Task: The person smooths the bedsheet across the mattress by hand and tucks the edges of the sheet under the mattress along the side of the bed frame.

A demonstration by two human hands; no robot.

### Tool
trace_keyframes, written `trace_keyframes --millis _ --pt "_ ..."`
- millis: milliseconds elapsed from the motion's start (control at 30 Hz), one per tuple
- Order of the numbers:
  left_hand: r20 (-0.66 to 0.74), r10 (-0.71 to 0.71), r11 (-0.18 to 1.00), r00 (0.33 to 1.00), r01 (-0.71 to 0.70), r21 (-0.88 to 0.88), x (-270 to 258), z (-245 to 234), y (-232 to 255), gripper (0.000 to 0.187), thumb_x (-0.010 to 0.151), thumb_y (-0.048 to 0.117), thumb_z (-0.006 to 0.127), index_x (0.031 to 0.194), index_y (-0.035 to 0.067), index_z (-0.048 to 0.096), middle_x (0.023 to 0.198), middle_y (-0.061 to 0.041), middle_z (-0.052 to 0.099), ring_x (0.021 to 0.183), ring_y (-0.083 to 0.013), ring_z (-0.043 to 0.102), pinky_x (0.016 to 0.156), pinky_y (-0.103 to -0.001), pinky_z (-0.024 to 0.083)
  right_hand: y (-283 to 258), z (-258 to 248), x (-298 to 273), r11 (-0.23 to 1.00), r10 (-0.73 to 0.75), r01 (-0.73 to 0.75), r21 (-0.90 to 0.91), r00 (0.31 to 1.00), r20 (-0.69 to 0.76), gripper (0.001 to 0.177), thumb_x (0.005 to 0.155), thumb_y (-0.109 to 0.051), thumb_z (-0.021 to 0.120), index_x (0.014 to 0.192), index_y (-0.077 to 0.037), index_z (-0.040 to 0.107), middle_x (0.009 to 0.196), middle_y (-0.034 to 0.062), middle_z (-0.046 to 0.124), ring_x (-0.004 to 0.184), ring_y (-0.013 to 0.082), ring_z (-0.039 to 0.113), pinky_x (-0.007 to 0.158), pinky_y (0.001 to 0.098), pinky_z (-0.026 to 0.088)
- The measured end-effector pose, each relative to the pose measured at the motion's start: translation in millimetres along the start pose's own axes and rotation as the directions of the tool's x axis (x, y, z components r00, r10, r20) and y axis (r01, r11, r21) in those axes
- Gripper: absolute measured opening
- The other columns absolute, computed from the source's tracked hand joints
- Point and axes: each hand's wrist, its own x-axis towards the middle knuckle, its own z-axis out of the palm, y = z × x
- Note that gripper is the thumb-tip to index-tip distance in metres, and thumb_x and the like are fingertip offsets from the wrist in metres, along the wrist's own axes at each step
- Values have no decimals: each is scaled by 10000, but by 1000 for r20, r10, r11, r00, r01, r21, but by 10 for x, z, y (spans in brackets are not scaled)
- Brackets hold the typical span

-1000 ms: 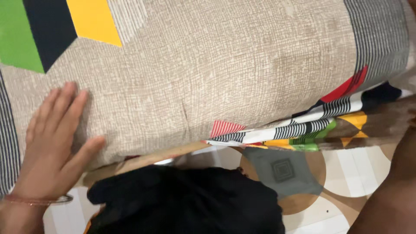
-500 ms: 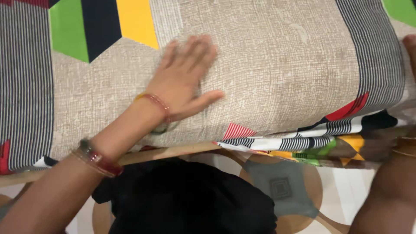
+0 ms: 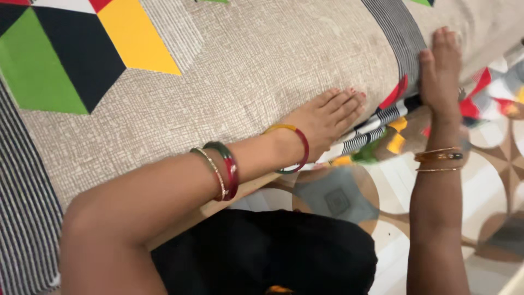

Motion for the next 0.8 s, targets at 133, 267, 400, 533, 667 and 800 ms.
trace_keyframes --millis 133,267,400,533,667,800 --pt "-76 51 986 996 -38 165 38 160 134 736 962 298 490 1581 -11 238 1678 -149 179 1548 -286 158 1241 -429 104 -548 -213 -184 998 -52 51 27 999 16 543 1167 -235 435 1588 106 400 1654 325 354 1539 490 296 1263 529 216" --pt "42 122 913 992 -129 388 22 380 380 658 985 318 435 1538 -30 357 1662 -137 262 1549 -277 176 1253 -449 77 -1178 -471 -146 998 -33 29 56 996 85 443 1105 -248 541 1457 23 546 1543 232 524 1453 420 460 1225 474 344" --pt "199 162 901 966 -227 370 30 624 632 719 1064 448 332 1512 -101 458 1594 -240 402 1519 -362 282 1254 -482 86 -1565 -300 -100 993 -107 109 51 993 -45 416 1087 -266 617 1400 7 590 1459 210 588 1365 403 525 1168 469 387" --pt "64 163 941 984 -175 289 -246 844 810 607 942 323 458 1428 -32 533 1597 -237 361 1493 -372 279 1227 -503 116 -1629 -79 -355 991 -107 122 56 968 -229 336 1130 -141 538 1432 -13 606 1506 200 578 1432 397 491 1237 526 330" --pt "142 190 940 971 -222 261 -505 769 956 572 909 326 482 1341 -30 602 1584 -236 357 1496 -377 279 1224 -513 124 -1602 -46 -685 971 -197 224 84 948 -251 345 1120 -82 516 1441 32 570 1571 232 524 1520 440 401 1279 583 291" --pt "-55 87 994 995 -83 77 -694 398 1084 505 864 298 566 1261 4 670 1528 -204 486 1429 -346 423 1189 -497 237 -1557 214 -1213 925 -347 379 32 874 -340 277 963 -174 692 1202 -55 617 1244 132 610 1281 350 565 1202 626 360"
